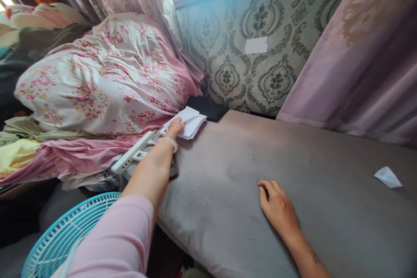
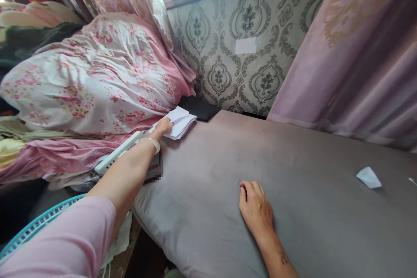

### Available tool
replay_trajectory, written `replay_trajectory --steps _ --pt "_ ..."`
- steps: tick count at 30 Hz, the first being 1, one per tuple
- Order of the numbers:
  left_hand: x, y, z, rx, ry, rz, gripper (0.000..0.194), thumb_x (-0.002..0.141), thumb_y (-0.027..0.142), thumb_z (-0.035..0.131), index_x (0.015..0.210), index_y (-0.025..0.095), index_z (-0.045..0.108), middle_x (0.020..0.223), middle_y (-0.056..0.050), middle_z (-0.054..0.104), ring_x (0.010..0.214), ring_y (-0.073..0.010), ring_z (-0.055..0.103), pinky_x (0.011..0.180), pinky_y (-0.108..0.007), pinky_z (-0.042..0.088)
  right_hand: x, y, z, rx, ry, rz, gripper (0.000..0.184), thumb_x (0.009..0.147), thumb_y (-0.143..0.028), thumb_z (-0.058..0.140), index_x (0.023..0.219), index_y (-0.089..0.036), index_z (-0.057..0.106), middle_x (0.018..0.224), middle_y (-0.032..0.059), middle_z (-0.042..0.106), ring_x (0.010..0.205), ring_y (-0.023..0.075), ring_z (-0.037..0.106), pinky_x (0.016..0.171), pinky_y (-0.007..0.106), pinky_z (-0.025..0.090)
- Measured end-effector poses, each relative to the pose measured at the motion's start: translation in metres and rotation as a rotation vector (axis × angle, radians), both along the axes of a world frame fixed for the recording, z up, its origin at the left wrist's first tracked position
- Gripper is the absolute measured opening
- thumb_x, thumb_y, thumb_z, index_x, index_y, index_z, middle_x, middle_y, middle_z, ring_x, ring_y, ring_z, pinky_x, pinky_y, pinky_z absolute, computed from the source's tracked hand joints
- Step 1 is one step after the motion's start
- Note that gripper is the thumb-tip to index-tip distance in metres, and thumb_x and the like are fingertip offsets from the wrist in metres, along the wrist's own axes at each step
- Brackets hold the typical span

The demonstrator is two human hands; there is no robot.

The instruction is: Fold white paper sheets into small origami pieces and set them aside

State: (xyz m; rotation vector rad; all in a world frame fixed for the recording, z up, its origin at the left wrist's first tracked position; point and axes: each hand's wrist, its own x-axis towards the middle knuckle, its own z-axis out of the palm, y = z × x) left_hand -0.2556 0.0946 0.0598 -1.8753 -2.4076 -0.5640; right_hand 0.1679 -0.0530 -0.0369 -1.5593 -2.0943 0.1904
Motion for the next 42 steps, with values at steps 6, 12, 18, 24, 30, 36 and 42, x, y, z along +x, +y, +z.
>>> replay_trajectory --steps 6,12,18,24,30,36,42 --pt "0.027 0.001 0.024 0.207 -0.015 0.082 0.033 0.093 0.013 0.034 0.111 0.012 0.062 0.111 -0.015 0.067 0.11 -0.0267 0.058 0.098 -0.039 0.035 0.0 0.0 0.002 -0.029 0.001 -0.004 0.027 0.092 -0.027 0.037 0.096 -0.019 0.063 0.094 0.0086 0.064 0.09 0.0245 0.062 0.079 0.038 0.048" --pt "0.115 -0.022 0.049 0.182 -1.192 -0.422 0.032 0.081 0.037 0.063 0.1 0.011 0.066 0.086 -0.007 0.071 0.079 -0.0199 0.065 0.074 -0.03 0.05 -0.002 -0.001 0.003 -0.051 0.104 0.011 0.029 0.091 -0.029 0.038 0.095 -0.02 0.065 0.094 0.0088 0.065 0.09 0.0244 0.062 0.08 0.039 0.048" --pt "0.208 -0.093 0.003 -0.645 -1.729 -0.36 0.023 0.08 0.018 0.062 0.101 0.008 0.064 0.091 -0.012 0.072 0.088 -0.0218 0.068 0.088 -0.036 0.052 0.026 0.014 0.001 -0.147 0.607 -0.265 0.026 0.079 -0.036 0.05 0.093 -0.018 0.065 0.083 0.0078 0.07 0.075 0.0216 0.065 0.073 0.037 0.051" --pt "0.247 -0.142 -0.04 -0.849 -1.546 -0.086 0.015 0.084 0.012 0.052 0.094 0.015 0.064 0.073 -0.004 0.068 0.07 -0.017 0.066 0.073 -0.031 0.057 0.059 0.016 0.028 0.177 0.77 -0.57 0.031 0.079 -0.036 0.053 0.098 -0.015 0.065 0.084 0.0083 0.069 0.072 0.0187 0.065 0.07 0.035 0.052" --pt "0.255 -0.147 -0.042 -0.784 -1.463 -0.022 0.017 0.081 0.012 0.058 0.098 0.013 0.058 0.073 -0.003 0.067 0.062 -0.0139 0.064 0.058 -0.026 0.055 0.012 -0.007 0.023 -0.163 0.259 0.063 0.043 0.09 -0.039 0.045 0.12 -0.014 0.063 0.126 0.015 0.063 0.117 0.0252 0.058 0.102 0.042 0.044" --pt "0.219 -0.166 -0.037 -1.023 -1.266 -0.45 0.029 0.072 0.032 0.074 0.086 0.014 0.056 0.062 -0.001 0.065 0.049 -0.0137 0.063 0.048 -0.023 0.05 -0.005 -0.024 0.017 -0.269 -0.185 0.121 0.062 0.098 -0.046 0.026 0.148 -0.01 0.035 0.158 0.0141 0.023 0.147 0.027 0.016 0.118 0.048 0.016" --pt "0.198 -0.155 -0.021 -0.621 -0.698 -0.608 0.033 0.085 0.047 0.055 0.072 0.017 0.057 0.055 0.0 0.061 0.042 -0.0106 0.051 0.045 -0.023 0.041 0.002 -0.003 0.021 -0.315 -0.29 0.26 0.069 0.098 -0.055 0.016 0.152 -0.014 0.026 0.16 0.0117 0.015 0.148 0.0237 0.008 0.12 0.048 0.01"
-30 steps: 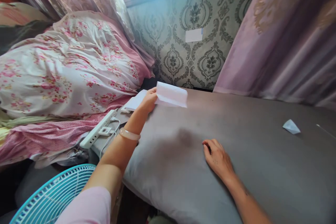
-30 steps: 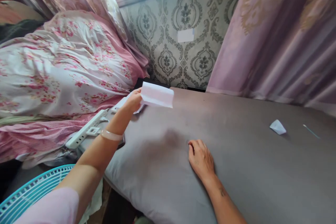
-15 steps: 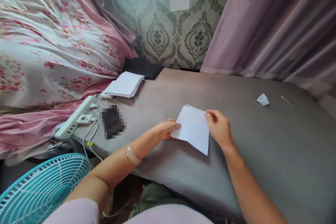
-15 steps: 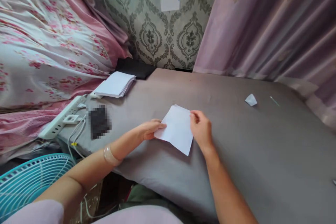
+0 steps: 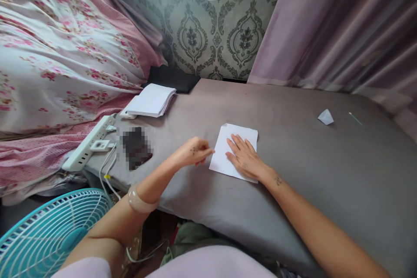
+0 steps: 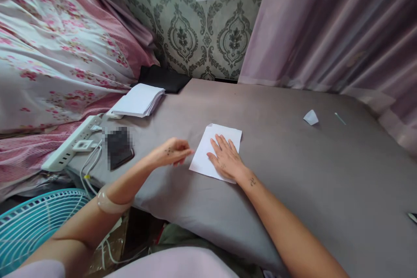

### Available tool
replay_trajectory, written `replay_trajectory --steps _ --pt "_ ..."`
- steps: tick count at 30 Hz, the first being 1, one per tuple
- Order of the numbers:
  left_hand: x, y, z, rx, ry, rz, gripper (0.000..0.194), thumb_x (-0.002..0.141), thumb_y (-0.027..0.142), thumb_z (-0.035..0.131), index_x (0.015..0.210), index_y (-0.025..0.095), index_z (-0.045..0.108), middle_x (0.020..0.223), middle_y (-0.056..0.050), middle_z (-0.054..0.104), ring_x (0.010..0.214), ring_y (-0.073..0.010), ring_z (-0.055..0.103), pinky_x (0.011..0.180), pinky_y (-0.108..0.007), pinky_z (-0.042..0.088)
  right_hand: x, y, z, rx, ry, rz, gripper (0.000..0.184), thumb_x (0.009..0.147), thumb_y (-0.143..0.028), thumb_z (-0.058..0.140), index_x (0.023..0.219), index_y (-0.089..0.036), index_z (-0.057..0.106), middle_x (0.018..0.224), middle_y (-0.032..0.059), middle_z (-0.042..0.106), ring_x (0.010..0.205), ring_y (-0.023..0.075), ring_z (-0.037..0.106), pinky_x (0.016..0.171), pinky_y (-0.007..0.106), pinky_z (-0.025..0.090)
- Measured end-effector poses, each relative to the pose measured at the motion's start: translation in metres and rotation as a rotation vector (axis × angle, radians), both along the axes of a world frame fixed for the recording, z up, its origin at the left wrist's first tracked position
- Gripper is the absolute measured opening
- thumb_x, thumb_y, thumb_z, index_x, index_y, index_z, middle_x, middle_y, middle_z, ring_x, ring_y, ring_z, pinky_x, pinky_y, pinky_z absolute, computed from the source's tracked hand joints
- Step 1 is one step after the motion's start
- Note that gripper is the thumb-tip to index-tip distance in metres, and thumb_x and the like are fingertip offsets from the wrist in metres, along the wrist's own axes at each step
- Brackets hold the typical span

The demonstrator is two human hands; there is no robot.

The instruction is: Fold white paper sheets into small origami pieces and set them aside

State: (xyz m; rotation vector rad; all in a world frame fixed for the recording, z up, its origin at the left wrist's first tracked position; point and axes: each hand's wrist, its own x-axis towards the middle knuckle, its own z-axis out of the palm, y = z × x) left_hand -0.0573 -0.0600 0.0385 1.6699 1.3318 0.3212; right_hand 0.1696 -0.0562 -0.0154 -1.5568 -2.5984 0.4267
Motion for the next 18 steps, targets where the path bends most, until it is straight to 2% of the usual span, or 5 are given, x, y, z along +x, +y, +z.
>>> replay_trajectory --steps 2,4,8,12,18 --pt "0.018 0.01 0.0 0.298 -0.08 0.044 0.03 0.091 0.042 0.046 0.084 0.018 0.062 0.072 -0.004 0.068 0.063 -0.0143 0.062 0.062 -0.025 0.048 0.001 0.009 -0.002 -0.006 -0.002 0.036 0.067 0.097 -0.055 0.019 0.152 -0.017 0.026 0.16 0.0109 0.015 0.148 0.0242 0.008 0.119 0.049 0.011" --pt "0.043 0.021 -0.006 0.422 -0.168 -0.099 0.032 0.094 0.038 0.039 0.107 0.02 0.063 0.101 -0.007 0.07 0.094 -0.0196 0.065 0.087 -0.03 0.048 0.002 0.014 -0.004 0.021 0.031 0.073 0.063 0.098 -0.051 0.021 0.152 -0.019 0.025 0.159 0.01 0.021 0.148 0.0246 0.012 0.119 0.051 0.013" --pt "0.079 0.045 -0.034 0.412 -0.046 -0.301 0.05 0.097 0.043 0.03 0.133 0.015 0.051 0.145 -0.012 0.047 0.143 -0.0279 0.028 0.118 -0.043 0.017 0.002 0.014 -0.005 0.081 0.093 0.133 0.059 0.099 -0.041 0.023 0.153 -0.019 0.022 0.157 0.0086 0.028 0.147 0.0247 0.018 0.119 0.051 0.012" --pt "0.078 0.063 -0.055 0.405 0.104 -0.298 0.068 0.097 0.05 0.022 0.148 0.005 0.028 0.158 -0.017 0.02 0.149 -0.0244 0.009 0.12 -0.04 0.006 0.001 0.01 -0.002 0.05 0.055 0.111 0.059 0.1 -0.044 0.021 0.152 -0.018 0.025 0.157 0.0086 0.028 0.147 0.024 0.016 0.119 0.052 0.009" --pt "0.062 0.073 -0.058 0.461 0.237 -0.269 0.07 0.095 0.052 0.028 0.149 0.007 0.026 0.159 -0.015 0.017 0.149 -0.024 0.009 0.12 -0.039 0.003 0.001 0.009 -0.006 0.052 0.014 0.064 0.066 0.099 -0.052 0.015 0.153 -0.015 0.022 0.16 0.01 0.017 0.148 0.0221 0.008 0.12 0.048 0.009"
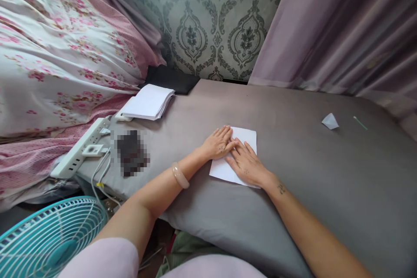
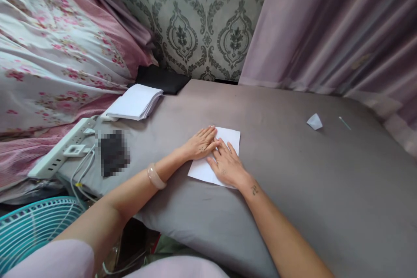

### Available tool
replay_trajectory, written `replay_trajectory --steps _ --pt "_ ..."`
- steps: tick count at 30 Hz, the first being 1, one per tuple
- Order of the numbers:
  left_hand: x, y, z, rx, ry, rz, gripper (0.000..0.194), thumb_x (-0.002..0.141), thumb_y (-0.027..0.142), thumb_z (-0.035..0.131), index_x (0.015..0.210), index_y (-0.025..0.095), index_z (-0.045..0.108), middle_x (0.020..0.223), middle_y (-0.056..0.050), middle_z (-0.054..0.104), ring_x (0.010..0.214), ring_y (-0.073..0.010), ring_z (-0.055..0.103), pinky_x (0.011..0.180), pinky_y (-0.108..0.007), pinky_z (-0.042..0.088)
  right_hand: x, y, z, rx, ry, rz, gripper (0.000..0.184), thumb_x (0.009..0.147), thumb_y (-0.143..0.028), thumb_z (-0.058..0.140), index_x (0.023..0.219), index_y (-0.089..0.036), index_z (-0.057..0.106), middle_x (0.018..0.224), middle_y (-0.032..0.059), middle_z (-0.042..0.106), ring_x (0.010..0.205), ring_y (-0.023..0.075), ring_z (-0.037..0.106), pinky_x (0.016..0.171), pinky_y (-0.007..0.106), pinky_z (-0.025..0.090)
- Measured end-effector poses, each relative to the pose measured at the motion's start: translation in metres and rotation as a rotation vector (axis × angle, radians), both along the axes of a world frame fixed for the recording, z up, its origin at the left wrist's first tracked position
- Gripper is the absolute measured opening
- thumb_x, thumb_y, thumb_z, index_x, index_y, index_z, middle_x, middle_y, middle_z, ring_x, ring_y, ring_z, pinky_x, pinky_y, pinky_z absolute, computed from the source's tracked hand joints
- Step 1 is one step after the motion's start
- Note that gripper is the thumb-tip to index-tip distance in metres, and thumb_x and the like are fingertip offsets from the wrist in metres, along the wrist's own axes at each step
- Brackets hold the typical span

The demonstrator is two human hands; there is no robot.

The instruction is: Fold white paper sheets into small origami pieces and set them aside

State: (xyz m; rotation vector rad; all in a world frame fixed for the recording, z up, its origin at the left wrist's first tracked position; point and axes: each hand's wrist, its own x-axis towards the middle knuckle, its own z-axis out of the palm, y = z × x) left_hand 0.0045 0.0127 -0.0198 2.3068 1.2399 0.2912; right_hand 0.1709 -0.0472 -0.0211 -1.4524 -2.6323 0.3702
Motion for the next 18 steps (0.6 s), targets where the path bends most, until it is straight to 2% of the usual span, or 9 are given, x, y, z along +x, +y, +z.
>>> replay_trajectory --steps 4,8,13,18 --pt "-0.015 0.01 -0.001 0.031 0.081 0.029 0.076 0.093 0.056 0.031 0.15 0.008 0.025 0.159 -0.016 0.015 0.149 -0.0251 0.008 0.12 -0.038 0.003 0.001 -0.001 -0.001 0.008 -0.025 -0.02 0.067 0.099 -0.052 0.014 0.152 -0.013 0.026 0.16 0.0109 0.015 0.148 0.021 0.007 0.121 0.045 0.007" --pt "-0.026 0.015 -0.005 0.061 0.095 0.09 0.071 0.093 0.055 0.031 0.15 0.013 0.026 0.16 -0.013 0.016 0.149 -0.0248 0.01 0.12 -0.039 0.003 0.001 -0.002 -0.001 0.019 -0.007 -0.017 0.066 0.099 -0.052 0.015 0.154 -0.017 0.021 0.16 0.0088 0.014 0.148 0.02 0.006 0.121 0.044 0.008" --pt "-0.022 0.018 -0.004 0.077 0.15 0.139 0.068 0.095 0.053 0.03 0.15 0.016 0.027 0.16 -0.013 0.017 0.148 -0.0258 0.013 0.12 -0.042 0.006 0.0 -0.002 -0.001 0.007 -0.018 -0.027 0.066 0.098 -0.052 0.014 0.153 -0.016 0.022 0.161 0.0085 0.012 0.148 0.0195 0.004 0.121 0.044 0.005" --pt "-0.019 0.036 -0.003 0.066 0.216 0.272 0.06 0.097 0.05 0.025 0.15 0.023 0.03 0.16 -0.01 0.018 0.148 -0.0313 0.011 0.118 -0.048 0.01 0.0 -0.002 0.0 0.004 -0.022 -0.031 0.065 0.099 -0.052 0.014 0.152 -0.016 0.026 0.16 0.0088 0.013 0.148 0.0196 0.006 0.121 0.044 0.006"
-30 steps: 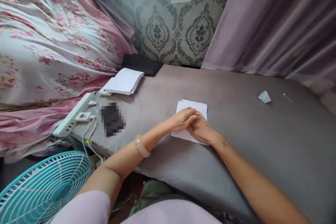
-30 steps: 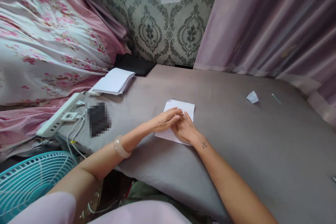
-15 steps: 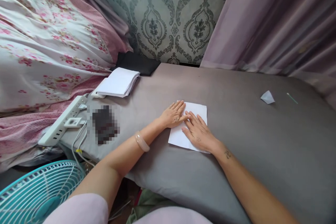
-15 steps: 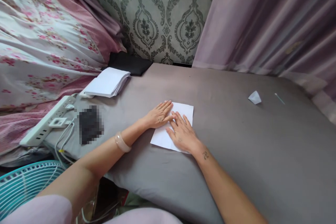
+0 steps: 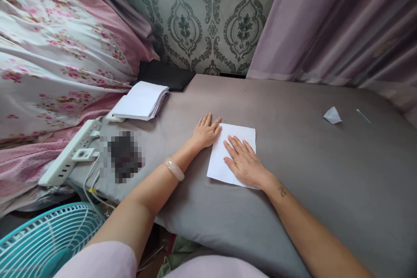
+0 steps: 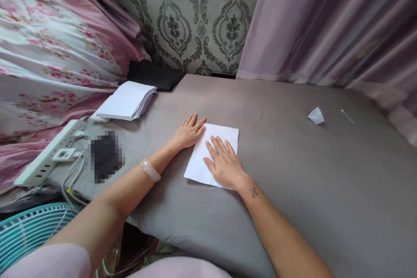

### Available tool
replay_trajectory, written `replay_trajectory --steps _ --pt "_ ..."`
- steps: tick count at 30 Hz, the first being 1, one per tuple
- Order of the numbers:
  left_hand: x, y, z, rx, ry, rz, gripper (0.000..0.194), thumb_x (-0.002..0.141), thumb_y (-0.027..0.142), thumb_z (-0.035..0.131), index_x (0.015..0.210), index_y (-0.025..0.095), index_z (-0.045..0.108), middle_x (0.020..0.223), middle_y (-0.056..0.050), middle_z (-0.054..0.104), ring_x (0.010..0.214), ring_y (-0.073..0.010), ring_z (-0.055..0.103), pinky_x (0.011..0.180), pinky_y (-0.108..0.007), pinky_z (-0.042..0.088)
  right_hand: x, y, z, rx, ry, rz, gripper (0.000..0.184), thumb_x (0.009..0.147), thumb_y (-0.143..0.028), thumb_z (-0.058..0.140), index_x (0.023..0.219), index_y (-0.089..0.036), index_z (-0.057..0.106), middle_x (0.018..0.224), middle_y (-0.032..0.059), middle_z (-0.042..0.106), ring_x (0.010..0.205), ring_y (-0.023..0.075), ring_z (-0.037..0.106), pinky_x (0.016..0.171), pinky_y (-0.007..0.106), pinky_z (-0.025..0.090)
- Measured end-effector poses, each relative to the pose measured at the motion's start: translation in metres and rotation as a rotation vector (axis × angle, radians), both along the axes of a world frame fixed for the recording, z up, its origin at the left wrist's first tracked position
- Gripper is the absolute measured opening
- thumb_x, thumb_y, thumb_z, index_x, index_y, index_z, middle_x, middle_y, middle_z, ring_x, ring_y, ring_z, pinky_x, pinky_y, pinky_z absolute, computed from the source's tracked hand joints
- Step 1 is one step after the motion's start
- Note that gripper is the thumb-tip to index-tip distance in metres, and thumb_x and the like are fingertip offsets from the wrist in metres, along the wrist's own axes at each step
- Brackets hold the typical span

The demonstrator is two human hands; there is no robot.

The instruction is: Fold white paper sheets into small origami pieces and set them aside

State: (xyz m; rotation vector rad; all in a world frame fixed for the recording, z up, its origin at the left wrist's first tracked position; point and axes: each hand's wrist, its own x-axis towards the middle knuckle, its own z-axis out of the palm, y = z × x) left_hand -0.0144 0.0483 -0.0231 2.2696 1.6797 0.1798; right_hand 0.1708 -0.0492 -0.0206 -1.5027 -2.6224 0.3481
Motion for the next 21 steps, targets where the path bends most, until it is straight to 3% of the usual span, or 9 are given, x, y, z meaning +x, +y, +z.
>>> replay_trajectory --steps 3,7,12,14,16,19,21 --pt "0.001 0.016 -0.001 0.039 0.009 0.069 0.058 0.096 0.05 0.027 0.148 0.026 0.035 0.158 -0.011 0.024 0.146 -0.0348 0.016 0.116 -0.051 0.014 0.0 0.0 0.002 -0.012 -0.004 -0.005 0.065 0.098 -0.052 0.015 0.152 -0.016 0.026 0.16 0.0085 0.014 0.148 0.0198 0.007 0.121 0.044 0.007" --pt "0.004 0.035 0.004 0.135 -0.014 0.165 0.049 0.094 0.049 0.037 0.137 0.03 0.05 0.146 -0.013 0.042 0.134 -0.0364 0.035 0.106 -0.052 0.028 -0.001 0.001 0.004 -0.036 -0.022 -0.009 0.065 0.098 -0.051 0.016 0.152 -0.017 0.025 0.16 0.008 0.014 0.148 0.0207 0.006 0.121 0.045 0.007" --pt "0.004 0.041 0.02 0.107 -0.058 0.21 0.052 0.086 0.037 0.056 0.135 0.019 0.051 0.136 -0.019 0.048 0.125 -0.037 0.043 0.101 -0.051 0.034 -0.002 0.003 0.005 -0.072 -0.024 -0.002 0.067 0.098 -0.052 0.015 0.153 -0.014 0.024 0.161 0.0083 0.012 0.148 0.0214 0.005 0.12 0.045 0.005" --pt "0.004 0.03 0.024 0.216 -0.16 0.139 0.046 0.088 0.028 0.052 0.132 0.017 0.052 0.137 -0.017 0.049 0.126 -0.0332 0.043 0.103 -0.048 0.033 -0.001 0.004 0.006 -0.089 -0.02 0.0 0.068 0.097 -0.053 0.015 0.153 -0.014 0.024 0.161 0.0081 0.012 0.148 0.0216 0.004 0.12 0.045 0.005" --pt "0.004 0.013 0.024 0.291 -0.298 -0.015 0.037 0.091 0.024 0.045 0.126 0.017 0.057 0.13 -0.014 0.056 0.123 -0.0281 0.047 0.104 -0.044 0.033 0.001 0.005 0.006 -0.09 -0.005 0.01 0.068 0.097 -0.055 0.016 0.152 -0.017 0.025 0.161 0.0071 0.013 0.148 0.0216 0.005 0.12 0.045 0.006" --pt "0.002 -0.014 0.017 0.119 -0.428 -0.33 0.032 0.092 0.023 0.042 0.114 0.016 0.064 0.117 -0.012 0.064 0.111 -0.0227 0.057 0.101 -0.036 0.04 0.009 0.004 0.008 -0.084 0.015 0.01 0.068 0.096 -0.056 0.021 0.152 -0.019 0.028 0.161 0.0068 0.017 0.148 0.0231 0.009 0.12 0.046 0.008" --pt "-0.001 -0.027 0.01 0.063 -0.442 -0.442 0.032 0.092 0.021 0.042 0.114 0.017 0.065 0.123 -0.013 0.062 0.116 -0.0222 0.056 0.103 -0.035 0.039 0.017 0.003 0.009 -0.1 0.037 -0.001 0.067 0.095 -0.055 0.026 0.15 -0.018 0.032 0.16 0.008 0.019 0.148 0.0241 0.011 0.12 0.046 0.009"
